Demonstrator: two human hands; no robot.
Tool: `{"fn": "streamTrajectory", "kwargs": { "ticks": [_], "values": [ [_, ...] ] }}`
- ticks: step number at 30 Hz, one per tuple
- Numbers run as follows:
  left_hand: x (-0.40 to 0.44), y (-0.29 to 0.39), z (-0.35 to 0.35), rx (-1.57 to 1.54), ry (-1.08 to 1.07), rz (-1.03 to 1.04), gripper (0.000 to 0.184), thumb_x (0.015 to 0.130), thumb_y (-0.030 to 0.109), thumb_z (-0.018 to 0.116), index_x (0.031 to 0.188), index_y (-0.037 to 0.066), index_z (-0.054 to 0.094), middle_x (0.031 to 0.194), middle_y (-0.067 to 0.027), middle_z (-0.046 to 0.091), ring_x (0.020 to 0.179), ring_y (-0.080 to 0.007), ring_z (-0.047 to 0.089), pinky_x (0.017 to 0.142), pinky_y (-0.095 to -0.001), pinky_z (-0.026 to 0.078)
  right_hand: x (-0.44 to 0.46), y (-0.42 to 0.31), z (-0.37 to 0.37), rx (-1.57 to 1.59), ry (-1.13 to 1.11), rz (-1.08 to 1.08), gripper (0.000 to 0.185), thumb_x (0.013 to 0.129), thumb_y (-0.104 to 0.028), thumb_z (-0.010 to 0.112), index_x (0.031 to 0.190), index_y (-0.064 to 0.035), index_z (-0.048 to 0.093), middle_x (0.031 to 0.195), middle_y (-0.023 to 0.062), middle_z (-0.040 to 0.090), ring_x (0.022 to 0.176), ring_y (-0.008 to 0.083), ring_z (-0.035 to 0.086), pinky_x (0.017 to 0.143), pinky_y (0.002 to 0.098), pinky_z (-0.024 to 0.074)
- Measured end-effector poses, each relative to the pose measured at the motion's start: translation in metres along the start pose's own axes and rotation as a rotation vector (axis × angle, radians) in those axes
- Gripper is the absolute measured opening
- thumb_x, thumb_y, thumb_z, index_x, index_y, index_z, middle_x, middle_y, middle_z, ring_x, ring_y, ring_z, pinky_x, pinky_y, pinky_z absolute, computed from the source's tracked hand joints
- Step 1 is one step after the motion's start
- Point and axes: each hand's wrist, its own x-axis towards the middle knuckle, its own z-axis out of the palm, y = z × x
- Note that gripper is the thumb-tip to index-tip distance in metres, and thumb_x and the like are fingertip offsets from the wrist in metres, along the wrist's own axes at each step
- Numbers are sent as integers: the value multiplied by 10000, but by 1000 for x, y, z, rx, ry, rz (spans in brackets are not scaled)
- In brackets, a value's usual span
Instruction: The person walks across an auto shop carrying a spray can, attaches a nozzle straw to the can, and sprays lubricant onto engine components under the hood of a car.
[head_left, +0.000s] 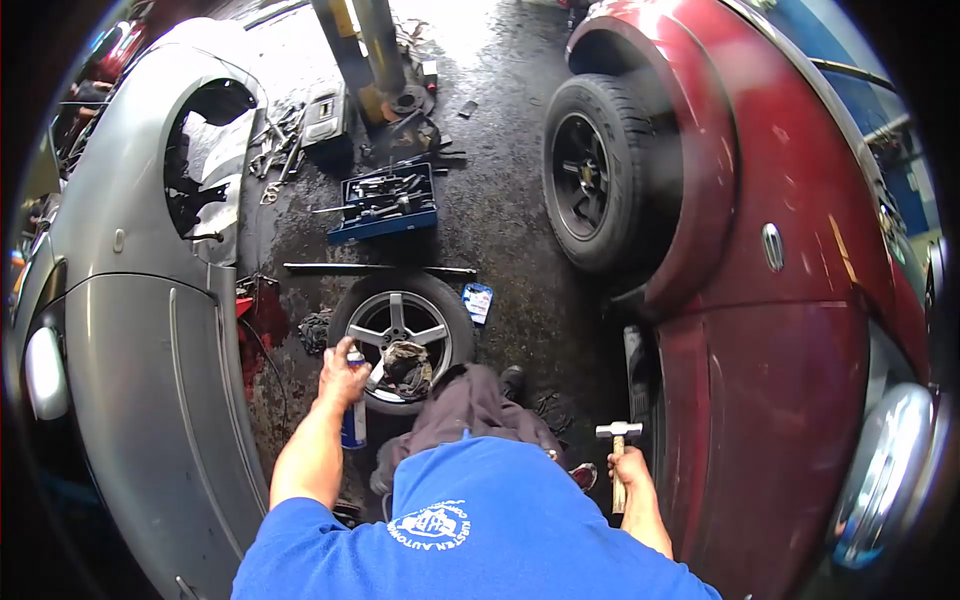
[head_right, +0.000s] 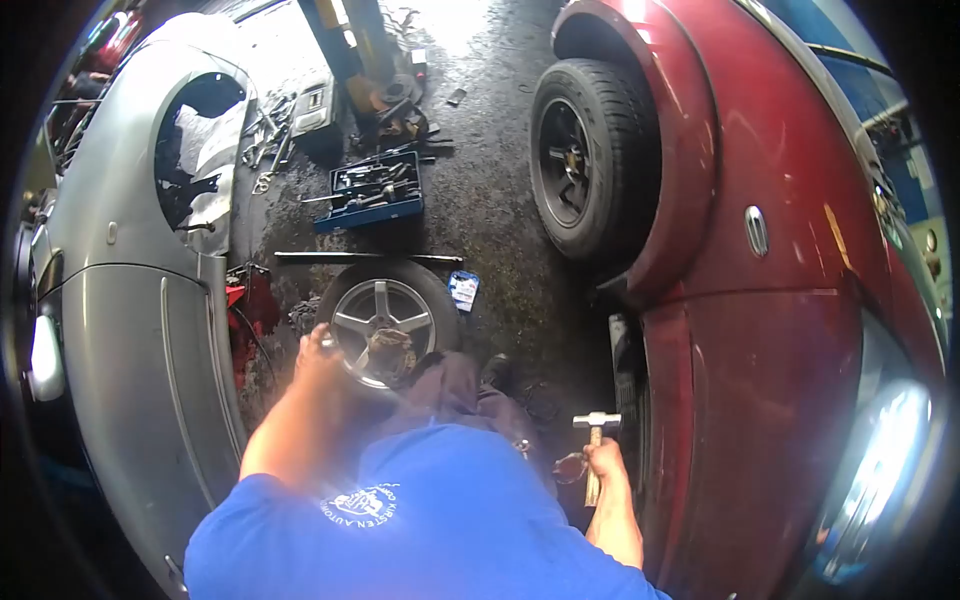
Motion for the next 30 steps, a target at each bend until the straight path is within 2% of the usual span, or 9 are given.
{"fn": "streamTrajectory", "kwargs": {
  "ticks": [5,9,11,15,21,24,25,27,30],
  "values": [
    [-22,30,10,-37,71,-164,724,764,296,766,1392,222,414,1218,-213,531,1099,-419,590,916,-483,515,42,-135,-24,-75,-54,-135,151,885,-61,601,1002,36,602,701,59,595,515,155,567,472,318,468],
    [3,48,20,-147,219,-104,718,727,191,808,1356,172,463,1185,-183,550,1067,-375,609,910,-445,516,83,-228,-20,-120,-150,-263,182,866,-58,607,1029,22,591,706,49,586,530,144,562,490,308,463],
    [40,59,24,-155,365,-14,710,732,190,805,1354,161,466,1198,-187,548,1084,-368,601,923,-439,510,109,-271,-14,-165,-216,-272,339,872,-73,646,1175,62,575,786,75,623,601,148,597,545,315,493],
    [149,114,7,-216,383,28,723,728,193,798,1372,170,468,1191,-182,553,1093,-368,592,931,-437,499,154,-367,7,-168,-274,-277,351,871,-86,660,1175,69,576,814,87,644,604,149,599,570,321,499],
    [395,186,-21,-220,395,158,690,740,210,793,1351,160,477,1171,-172,558,1056,-362,604,923,-437,508,240,-562,40,-170,-311,-216,354,861,-105,671,1152,77,588,798,103,651,616,165,611,580,333,505],
    [512,239,-56,-219,385,254,674,755,213,779,1351,163,469,1198,-194,557,1086,-385,588,938,-450,502,259,-671,47,-247,-233,-285,228,865,-59,641,1065,44,604,727,63,596,535,147,556,499,319,463],
    [547,261,-74,-212,387,307,669,759,215,776,1350,166,467,1207,-200,556,1097,-391,583,942,-455,500,271,-701,44,-241,-308,-278,353,864,-115,664,1158,69,597,906,145,671,692,182,643,620,360,517],
    [613,294,-103,-228,363,323,672,756,232,775,1349,209,460,1186,-188,553,1085,-392,591,926,-458,510,272,-768,44,-245,-260,-343,357,865,-117,664,1171,55,600,900,129,670,714,164,634,648,350,514],
    [697,326,-143,-199,292,199,653,761,263,773,1336,236,465,1184,-185,535,1081,-389,598,925,-452,514,273,-860,42,-142,-290,-362,357,866,-107,660,1191,33,608,867,80,652,682,140,608,642,331,505]
  ]
}}
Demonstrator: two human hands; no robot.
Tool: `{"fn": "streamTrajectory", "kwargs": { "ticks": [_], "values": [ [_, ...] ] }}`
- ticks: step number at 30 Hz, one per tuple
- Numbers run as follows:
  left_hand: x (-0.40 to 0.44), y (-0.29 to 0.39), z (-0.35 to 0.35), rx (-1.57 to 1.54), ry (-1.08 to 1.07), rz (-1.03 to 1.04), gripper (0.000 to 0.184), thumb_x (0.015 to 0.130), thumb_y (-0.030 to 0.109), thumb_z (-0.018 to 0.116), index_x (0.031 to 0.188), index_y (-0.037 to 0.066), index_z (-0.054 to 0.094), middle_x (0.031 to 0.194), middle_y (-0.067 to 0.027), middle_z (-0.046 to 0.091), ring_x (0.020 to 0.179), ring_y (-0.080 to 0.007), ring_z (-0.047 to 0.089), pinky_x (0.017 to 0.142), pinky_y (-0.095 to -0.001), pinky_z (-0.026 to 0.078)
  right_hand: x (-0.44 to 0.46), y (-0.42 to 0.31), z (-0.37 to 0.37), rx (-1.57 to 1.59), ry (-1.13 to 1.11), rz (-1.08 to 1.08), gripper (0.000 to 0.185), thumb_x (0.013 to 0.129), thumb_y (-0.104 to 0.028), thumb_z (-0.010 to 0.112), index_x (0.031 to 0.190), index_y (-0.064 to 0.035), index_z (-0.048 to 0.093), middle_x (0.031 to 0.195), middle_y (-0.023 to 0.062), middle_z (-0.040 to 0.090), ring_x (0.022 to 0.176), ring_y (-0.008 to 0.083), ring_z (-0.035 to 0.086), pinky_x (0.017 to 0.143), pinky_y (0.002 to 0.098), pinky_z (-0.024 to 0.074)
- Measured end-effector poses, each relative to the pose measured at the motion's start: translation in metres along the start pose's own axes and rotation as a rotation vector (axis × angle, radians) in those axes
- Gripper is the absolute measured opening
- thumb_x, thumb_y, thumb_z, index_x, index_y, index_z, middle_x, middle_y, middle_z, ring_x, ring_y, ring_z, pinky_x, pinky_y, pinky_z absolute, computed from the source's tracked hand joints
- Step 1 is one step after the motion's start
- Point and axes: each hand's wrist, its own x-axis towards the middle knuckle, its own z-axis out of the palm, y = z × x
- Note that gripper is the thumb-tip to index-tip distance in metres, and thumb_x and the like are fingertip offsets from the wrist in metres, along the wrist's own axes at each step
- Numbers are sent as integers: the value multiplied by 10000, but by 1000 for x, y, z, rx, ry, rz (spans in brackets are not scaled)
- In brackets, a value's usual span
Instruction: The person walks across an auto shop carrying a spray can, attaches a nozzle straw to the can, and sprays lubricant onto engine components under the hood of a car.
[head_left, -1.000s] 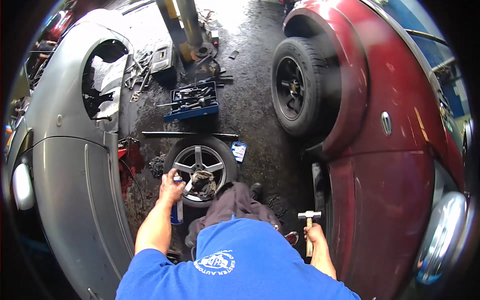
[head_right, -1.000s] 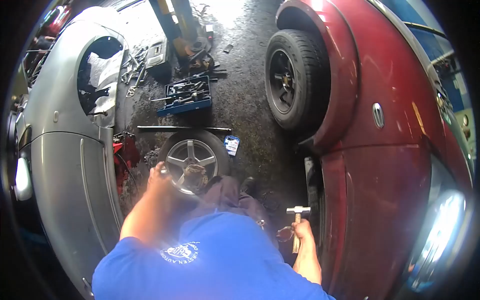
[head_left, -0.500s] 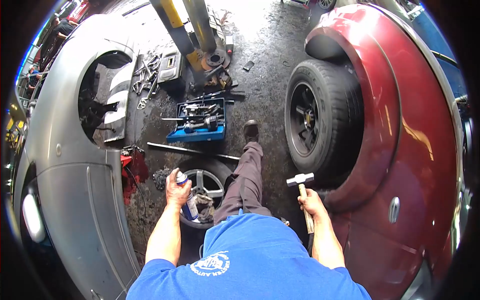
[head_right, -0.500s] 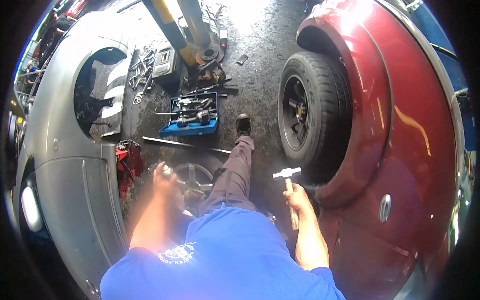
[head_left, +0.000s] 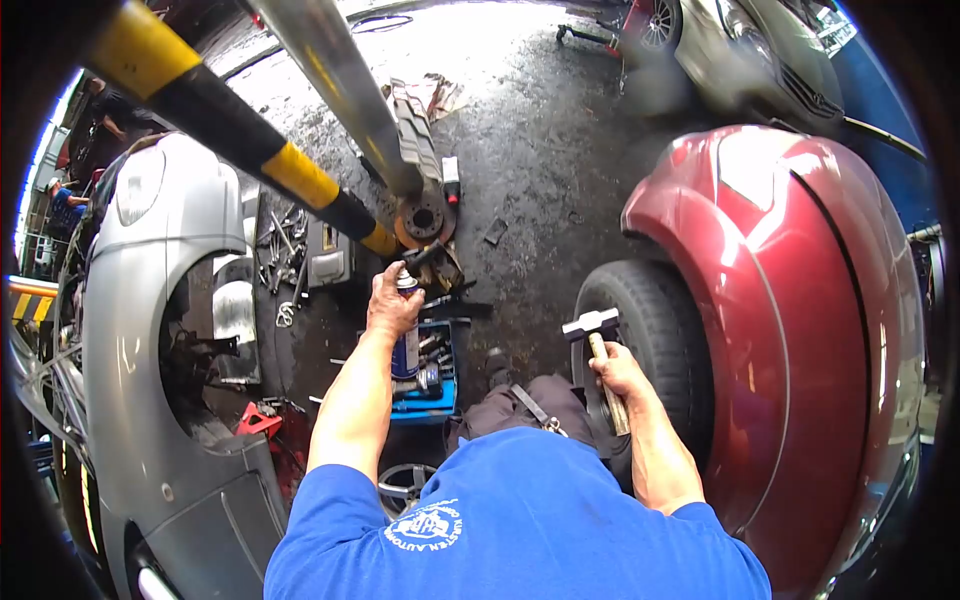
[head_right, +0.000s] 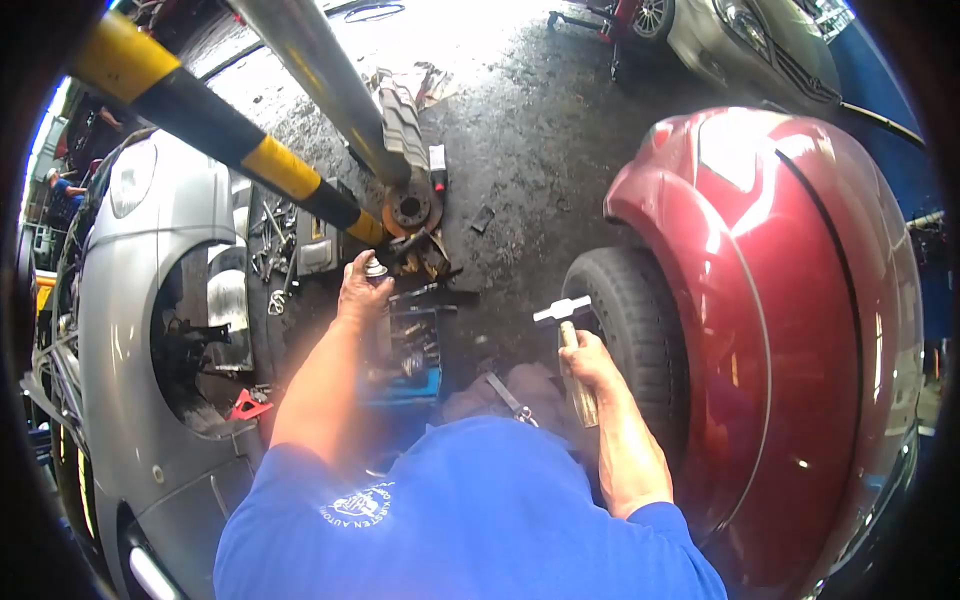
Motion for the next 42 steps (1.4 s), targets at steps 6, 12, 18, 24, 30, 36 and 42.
{"fn": "streamTrajectory", "kwargs": {
  "ticks": [6,12,18,24,30,36,42],
  "values": [
    [133,3,1,131,37,-218,664,786,304,754,1363,209,439,1223,-207,525,1147,-405,561,987,-458,476,85,-135,-53,95,10,-66,405,861,-74,650,1243,37,571,800,53,617,567,130,575,529,303,489],
    [219,-16,32,90,-20,-222,714,735,330,791,1357,168,480,1184,-218,563,1136,-401,572,981,-458,483,247,-243,-114,193,20,-94,193,883,-71,639,1055,2,589,706,35,589,508,127,549,461,294,473],
    [300,-4,66,-155,-259,-422,779,716,296,823,1398,136,483,1321,-218,564,1228,-359,566,1025,-417,473,368,-371,-178,110,-15,-63,91,894,-113,625,932,-36,598,676,28,584,501,135,557,449,317,474],
    [402,25,80,-267,-342,-549,756,710,218,784,1396,97,488,1228,-185,645,1109,-289,646,969,-374,509,493,-475,-233,113,-16,-21,101,886,-91,640,876,7,618,719,64,617,582,166,597,529,330,495],
    [601,13,107,-346,-240,-613,757,671,210,787,1367,69,525,1238,-185,646,1133,-265,632,987,-362,501,653,-530,-287,-14,11,80,210,892,-168,630,723,-47,606,603,67,573,493,202,553,475,384,440],
    [853,98,-7,-879,-229,-508,628,774,7,598,1391,40,490,1211,-112,630,1034,-180,618,896,-314,526,716,-568,-343,-25,115,289,159,882,-102,527,766,-50,622,604,94,571,479,241,550,436,387,428],
    [1027,55,-7,-933,6,-430,615,768,111,742,1325,46,490,1181,-105,605,1043,-167,599,895,-319,512,819,-642,-361,58,57,422,142,857,-105,517,780,-57,626,612,104,574,488,255,546,434,401,424]
  ]
}}
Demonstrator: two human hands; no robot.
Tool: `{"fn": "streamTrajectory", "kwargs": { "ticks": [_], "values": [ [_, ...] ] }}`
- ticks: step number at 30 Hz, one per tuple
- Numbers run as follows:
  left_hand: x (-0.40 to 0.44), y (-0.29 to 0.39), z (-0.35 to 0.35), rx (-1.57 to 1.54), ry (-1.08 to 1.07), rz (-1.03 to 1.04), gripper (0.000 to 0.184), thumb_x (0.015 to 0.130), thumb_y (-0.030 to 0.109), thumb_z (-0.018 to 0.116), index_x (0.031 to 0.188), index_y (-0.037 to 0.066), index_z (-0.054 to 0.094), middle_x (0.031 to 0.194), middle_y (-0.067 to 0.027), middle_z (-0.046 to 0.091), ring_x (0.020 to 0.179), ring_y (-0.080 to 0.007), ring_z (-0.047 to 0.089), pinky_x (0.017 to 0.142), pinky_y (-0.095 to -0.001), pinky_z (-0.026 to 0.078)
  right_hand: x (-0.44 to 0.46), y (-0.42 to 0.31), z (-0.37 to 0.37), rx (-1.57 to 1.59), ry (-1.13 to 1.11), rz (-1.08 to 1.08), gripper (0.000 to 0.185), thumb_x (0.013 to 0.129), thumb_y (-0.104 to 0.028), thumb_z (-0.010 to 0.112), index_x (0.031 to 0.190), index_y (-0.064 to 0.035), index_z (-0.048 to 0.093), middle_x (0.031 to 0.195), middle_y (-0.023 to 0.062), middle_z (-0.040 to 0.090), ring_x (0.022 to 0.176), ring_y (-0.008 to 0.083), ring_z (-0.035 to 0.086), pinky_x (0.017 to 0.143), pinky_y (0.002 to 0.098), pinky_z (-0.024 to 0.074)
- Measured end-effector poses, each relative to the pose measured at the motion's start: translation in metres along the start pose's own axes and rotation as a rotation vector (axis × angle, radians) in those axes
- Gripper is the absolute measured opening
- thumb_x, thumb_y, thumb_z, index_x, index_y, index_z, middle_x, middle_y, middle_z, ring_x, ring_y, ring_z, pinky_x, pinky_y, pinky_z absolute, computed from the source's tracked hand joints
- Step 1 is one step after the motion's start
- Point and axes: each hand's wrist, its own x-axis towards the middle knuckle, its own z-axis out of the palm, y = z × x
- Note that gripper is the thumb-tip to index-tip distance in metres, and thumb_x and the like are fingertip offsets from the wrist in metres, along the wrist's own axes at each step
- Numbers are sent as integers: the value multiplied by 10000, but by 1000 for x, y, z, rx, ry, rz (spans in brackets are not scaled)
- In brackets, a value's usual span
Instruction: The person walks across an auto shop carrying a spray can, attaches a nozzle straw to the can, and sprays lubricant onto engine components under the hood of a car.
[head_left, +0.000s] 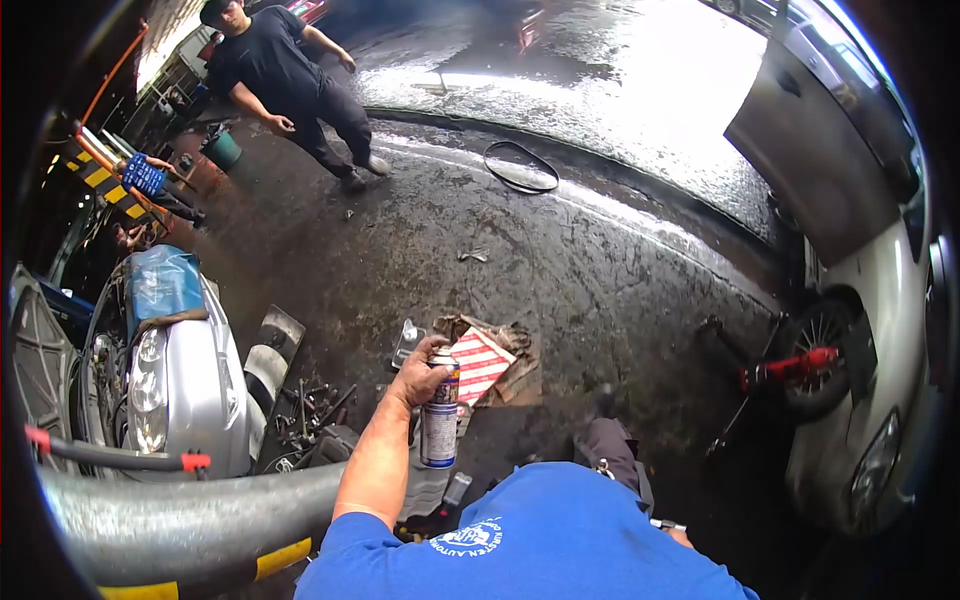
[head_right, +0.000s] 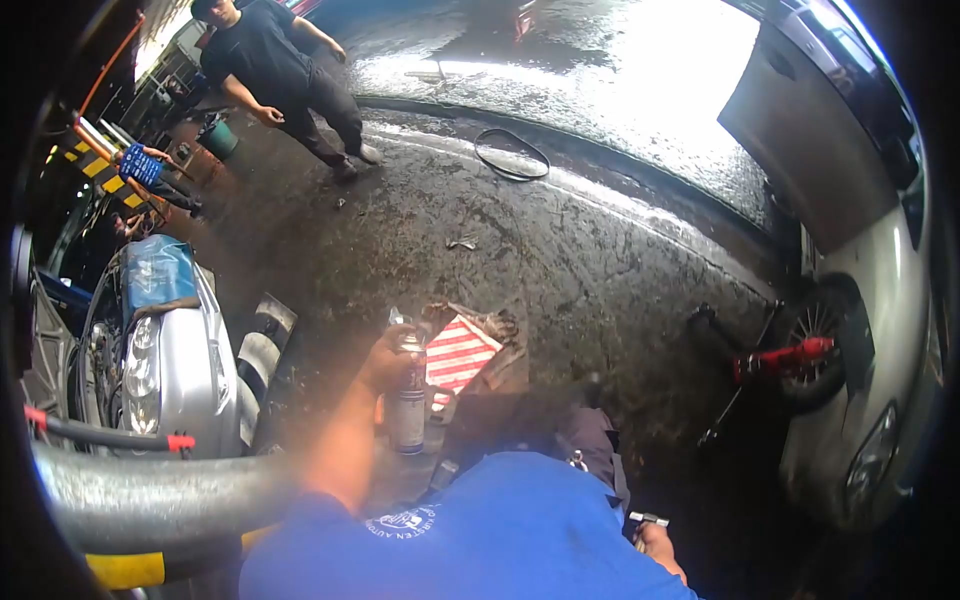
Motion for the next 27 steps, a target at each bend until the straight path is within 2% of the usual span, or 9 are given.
{"fn": "streamTrajectory", "kwargs": {
  "ticks": [2,5,9,11,15,18,19,22,27],
  "values": [
    [52,-4,10,260,124,-14,767,691,277,907,1304,47,507,1154,-102,611,1051,-173,584,905,-328,503,27,-54,7,-9,-20,36,144,855,-119,521,780,-59,629,613,106,575,492,260,543,439,407,423],
    [129,-53,10,683,269,120,793,609,303,922,1264,39,562,1167,-170,617,1106,-291,597,965,-390,496,69,-151,9,-28,-43,49,150,851,-140,529,780,-61,634,615,110,577,497,267,539,446,415,422],
    [221,-33,36,738,386,-99,775,598,326,898,1251,55,580,1194,-195,614,1131,-324,593,999,-411,482,130,-327,24,-34,-116,-20,160,847,-169,538,781,-65,640,617,115,578,504,277,534,455,426,420],
    [271,-14,49,765,422,48,745,607,298,885,1236,46,575,1170,-196,620,1111,-322,605,970,-405,497,165,-434,38,-243,-33,-93,204,832,-197,570,704,-53,637,602,110,580,493,281,548,452,436,417],
    [377,63,78,594,414,-7,660,624,258,869,1180,58,574,1129,-166,624,1041,-309,629,911,-392,516,172,-661,73,-376,19,-397,170,842,-85,606,708,3,663,596,109,582,504,252,578,462,415,444],
    [472,88,82,521,432,56,645,635,229,864,1185,73,564,1119,-144,621,1037,-286,626,916,-379,513,153,-818,112,-468,54,-527,124,841,-84,642,850,38,655,664,107,612,530,226,590,488,398,469],
    [503,99,81,581,447,187,644,638,218,862,1193,84,563,1134,-142,612,1046,-288,622,917,-384,514,154,-860,126,-429,46,-555,147,842,-88,649,908,43,648,687,103,619,535,214,589,494,387,476],
    [609,100,60,418,459,75,636,643,213,857,1194,88,564,1147,-138,600,1048,-295,620,915,-393,516,182,-969,165,-326,-43,-542,246,831,-84,652,1031,57,618,833,119,653,566,195,607,497,344,501],
    [769,135,21,593,693,81,655,649,210,846,1220,97,546,1153,-170,578,1060,-335,604,918,-422,513,236,-1092,214,-545,24,-414,272,817,-87,688,1017,94,652,769,140,668,580,222,635,516,384,511]
  ]
}}
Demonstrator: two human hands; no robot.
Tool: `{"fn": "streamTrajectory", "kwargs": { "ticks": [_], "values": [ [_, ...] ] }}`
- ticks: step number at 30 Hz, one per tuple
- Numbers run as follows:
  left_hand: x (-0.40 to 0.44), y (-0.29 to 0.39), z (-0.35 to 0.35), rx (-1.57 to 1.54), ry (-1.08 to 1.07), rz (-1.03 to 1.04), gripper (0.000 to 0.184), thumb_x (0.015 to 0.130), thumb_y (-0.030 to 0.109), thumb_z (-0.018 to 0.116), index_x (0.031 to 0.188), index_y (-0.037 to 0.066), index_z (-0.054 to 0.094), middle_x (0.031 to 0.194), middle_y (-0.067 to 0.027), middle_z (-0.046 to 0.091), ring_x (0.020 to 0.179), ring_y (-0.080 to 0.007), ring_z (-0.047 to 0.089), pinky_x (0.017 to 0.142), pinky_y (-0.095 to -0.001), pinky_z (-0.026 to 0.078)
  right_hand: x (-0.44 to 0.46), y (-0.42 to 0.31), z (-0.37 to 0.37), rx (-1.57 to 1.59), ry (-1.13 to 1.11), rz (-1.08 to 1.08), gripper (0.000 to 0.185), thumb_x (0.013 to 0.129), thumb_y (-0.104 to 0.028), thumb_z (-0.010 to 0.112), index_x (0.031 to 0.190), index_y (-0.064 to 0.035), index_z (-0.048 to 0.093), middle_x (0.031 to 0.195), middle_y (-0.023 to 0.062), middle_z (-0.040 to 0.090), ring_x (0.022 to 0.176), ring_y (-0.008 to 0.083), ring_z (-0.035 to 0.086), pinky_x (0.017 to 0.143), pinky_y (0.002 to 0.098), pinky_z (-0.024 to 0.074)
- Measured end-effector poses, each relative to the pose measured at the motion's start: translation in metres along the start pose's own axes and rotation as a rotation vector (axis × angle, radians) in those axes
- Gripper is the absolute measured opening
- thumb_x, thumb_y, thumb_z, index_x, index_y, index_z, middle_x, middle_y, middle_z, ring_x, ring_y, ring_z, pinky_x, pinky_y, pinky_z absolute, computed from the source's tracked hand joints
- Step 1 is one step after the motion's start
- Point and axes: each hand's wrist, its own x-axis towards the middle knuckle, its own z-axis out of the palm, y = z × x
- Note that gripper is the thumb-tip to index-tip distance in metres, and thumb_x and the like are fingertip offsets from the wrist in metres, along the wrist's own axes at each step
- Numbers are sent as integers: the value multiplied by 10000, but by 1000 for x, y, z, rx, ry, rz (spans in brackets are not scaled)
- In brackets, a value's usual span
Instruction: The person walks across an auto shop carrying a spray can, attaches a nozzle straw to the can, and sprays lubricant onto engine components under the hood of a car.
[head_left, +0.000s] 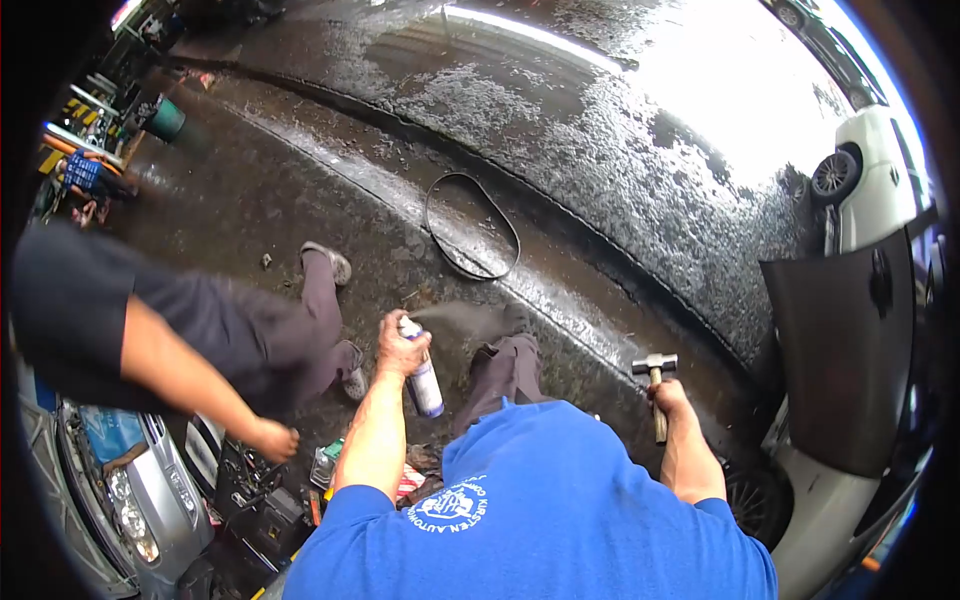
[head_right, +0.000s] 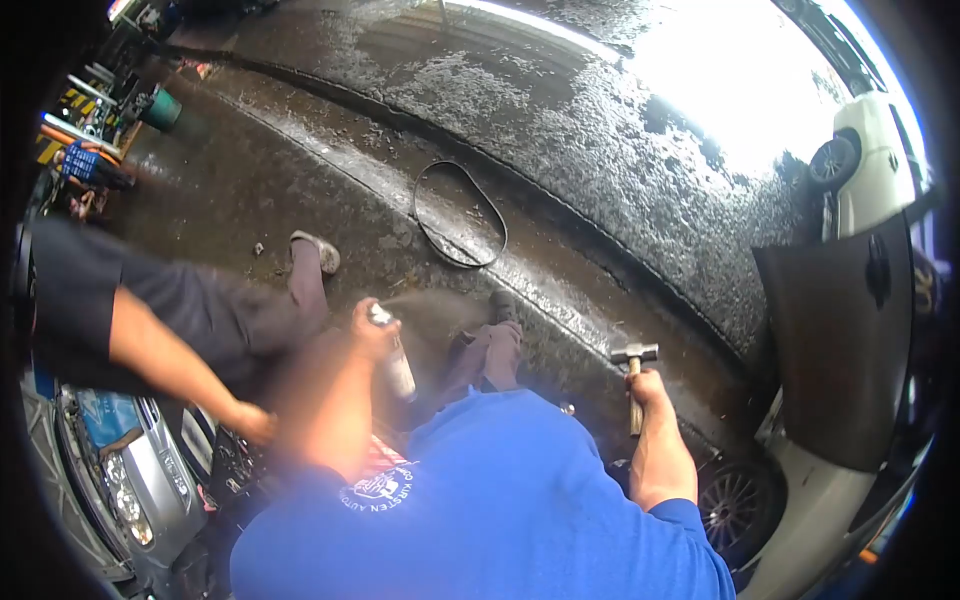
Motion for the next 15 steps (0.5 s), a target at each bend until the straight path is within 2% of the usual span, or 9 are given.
{"fn": "streamTrajectory", "kwargs": {
  "ticks": [5,7,8,10,11,12,13,14,15],
  "values": [
    [130,68,-12,161,262,-296,683,674,202,851,1265,91,529,1175,-174,560,991,-328,629,840,-447,543,28,-75,-21,-341,-53,118,137,842,-111,671,783,9,704,686,108,657,573,242,634,507,429,487],
    [185,59,-17,152,361,-410,729,662,204,881,1293,108,529,1174,-167,559,986,-315,633,808,-442,553,68,-70,-26,-45,-100,202,200,779,-90,736,937,31,712,812,114,680,646,238,647,550,428,520],
    [209,51,-19,97,405,-385,735,663,210,884,1297,103,528,1181,-183,563,1027,-334,622,843,-449,544,82,-77,-29,-2,-122,240,200,807,-7,640,993,8,712,861,130,700,668,269,656,562,454,499],
    [255,64,-24,205,420,-439,739,678,198,881,1317,92,523,1224,-209,566,1107,-366,592,942,-461,504,80,-141,-39,-120,-110,277,201,835,-95,697,1003,13,710,946,129,702,811,291,672,664,483,525],
    [276,16,-10,84,433,-371,765,680,189,879,1342,86,510,1257,-211,554,1148,-361,574,961,-458,498,86,-177,-43,-72,-173,303,226,840,-143,723,1007,10,717,941,122,712,811,286,677,677,482,531],
    [292,15,-5,193,380,-400,788,679,185,879,1361,82,498,1285,-212,546,1176,-359,559,983,-456,489,160,-136,-39,-7,-296,328,216,839,-149,725,1002,-7,731,950,109,726,821,277,682,687,476,537],
    [306,15,5,129,339,-442,794,675,193,873,1367,92,497,1317,-215,528,1196,-372,547,1007,-472,473,123,-234,-51,-112,-278,298,205,876,-190,688,987,-26,744,951,105,733,864,262,685,736,461,538],
    [317,25,12,296,268,-505,807,663,204,867,1371,108,493,1324,-219,514,1210,-392,533,1023,-488,458,217,-181,-46,-113,-396,448,235,883,-216,661,1024,-50,750,1003,105,735,929,251,677,804,440,528],
    [328,21,27,322,222,-555,822,657,202,853,1384,135,477,1333,-219,493,1222,-402,519,1028,-493,452,217,-247,-58,-297,-368,338,251,885,-221,645,1049,-61,748,1034,108,732,964,257,672,831,435,520]
  ]
}}
